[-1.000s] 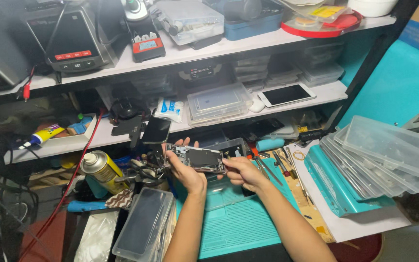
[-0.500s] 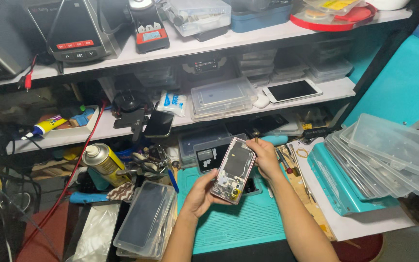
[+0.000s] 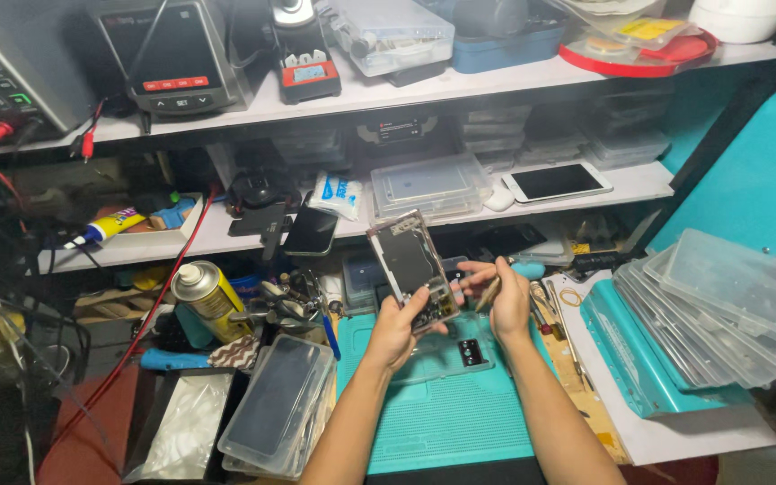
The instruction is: The person disassembles a smartphone at a repair workbench, using a small screwdriver to remove components from the opened phone body and handling the exposed internal board and parts over a teal mat.
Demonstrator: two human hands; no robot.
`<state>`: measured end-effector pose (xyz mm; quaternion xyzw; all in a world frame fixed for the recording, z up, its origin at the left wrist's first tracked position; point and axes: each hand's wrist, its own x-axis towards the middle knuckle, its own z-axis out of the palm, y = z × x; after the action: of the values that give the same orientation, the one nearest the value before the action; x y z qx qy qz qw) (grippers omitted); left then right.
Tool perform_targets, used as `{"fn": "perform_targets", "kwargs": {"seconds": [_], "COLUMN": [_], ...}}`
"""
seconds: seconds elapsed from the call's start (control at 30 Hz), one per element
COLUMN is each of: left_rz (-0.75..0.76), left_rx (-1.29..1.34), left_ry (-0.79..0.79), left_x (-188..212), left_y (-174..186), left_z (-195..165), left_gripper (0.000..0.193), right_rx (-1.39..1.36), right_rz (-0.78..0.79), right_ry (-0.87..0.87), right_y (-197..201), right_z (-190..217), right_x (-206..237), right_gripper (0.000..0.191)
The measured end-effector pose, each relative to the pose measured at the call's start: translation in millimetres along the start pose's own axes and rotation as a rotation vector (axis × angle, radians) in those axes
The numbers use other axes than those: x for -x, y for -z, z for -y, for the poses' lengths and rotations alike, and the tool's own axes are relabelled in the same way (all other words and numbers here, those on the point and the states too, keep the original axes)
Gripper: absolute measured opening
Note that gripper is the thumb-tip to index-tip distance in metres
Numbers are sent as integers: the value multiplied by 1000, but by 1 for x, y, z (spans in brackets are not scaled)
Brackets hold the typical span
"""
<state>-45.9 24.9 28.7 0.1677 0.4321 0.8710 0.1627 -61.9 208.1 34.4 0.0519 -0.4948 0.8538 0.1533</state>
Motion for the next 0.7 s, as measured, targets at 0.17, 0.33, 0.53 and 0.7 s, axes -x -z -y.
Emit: {"fn": "perform_targets", "kwargs": {"seconds": [0.17, 0.33, 0.53, 0.7], "left_rz": [-201, -310, -326, -320], "left_rx": [60, 151, 223, 230], "left_ry": [-126, -153, -227, -286], "left_x": [-7, -4, -4, -4], "left_y": [9, 21, 28, 33], "left_z": [13, 21, 26, 28], "left_gripper": [38, 55, 60, 60], "right_rx": [122, -44, 222, 486], "right_rz": [-30, 95, 230, 187], "right_ry": [-10, -111, -104, -14], "right_y": [11, 24, 28, 14], "right_z": [-12, -12, -14, -23], "right_x": [2, 0, 8, 26], "right_gripper": [61, 23, 20, 21]}}
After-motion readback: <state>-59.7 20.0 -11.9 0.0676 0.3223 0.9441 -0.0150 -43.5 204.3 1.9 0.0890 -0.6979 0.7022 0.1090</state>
